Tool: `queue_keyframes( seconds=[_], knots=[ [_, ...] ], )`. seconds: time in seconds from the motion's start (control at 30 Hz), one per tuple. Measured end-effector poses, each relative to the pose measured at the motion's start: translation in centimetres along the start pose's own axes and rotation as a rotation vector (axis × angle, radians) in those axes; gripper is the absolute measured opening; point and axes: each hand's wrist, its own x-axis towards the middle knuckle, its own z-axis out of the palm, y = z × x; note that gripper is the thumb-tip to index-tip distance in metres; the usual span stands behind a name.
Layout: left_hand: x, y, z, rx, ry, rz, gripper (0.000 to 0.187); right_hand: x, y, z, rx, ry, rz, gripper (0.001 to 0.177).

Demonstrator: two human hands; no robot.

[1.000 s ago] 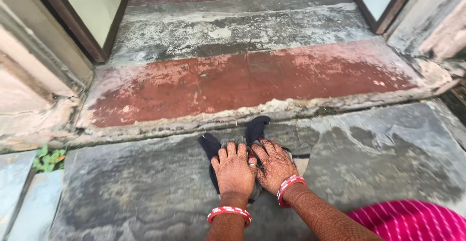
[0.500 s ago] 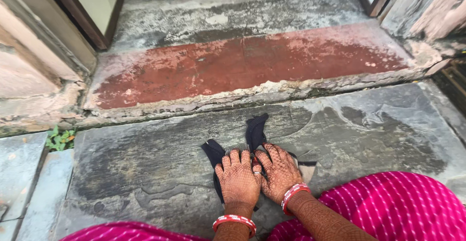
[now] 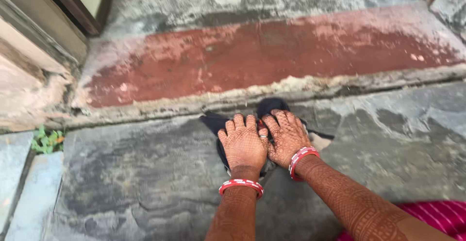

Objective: The person wipes a stone doorstep and the floor using a dark cloth, moving the cloth repeatedly over the surfaces by hand.

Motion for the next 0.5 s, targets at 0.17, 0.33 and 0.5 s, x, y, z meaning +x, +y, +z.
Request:
queue_keyframes(
  seconds=[0.17, 0.33, 0.5],
  knots=[
    [0.0, -0.4, 1.1, -0.046, -0.108, 0.001, 0.040, -0.5, 0.5, 0.8, -0.025, -0.044, 0.033, 0.051],
    [-3.2, -0.2, 0.1, -0.033, 0.015, 0.072, 0.043, -3.4, -1.3, -0.1, 0.025, -0.015, 0.070, 0.053],
    [-8.7, 0.8, -2.5, -0.046, -0.197, 0.014, 0.046, -8.7, -3.6, -2.1, 0.020, -0.070, 0.101, 0.056]
  ],
)
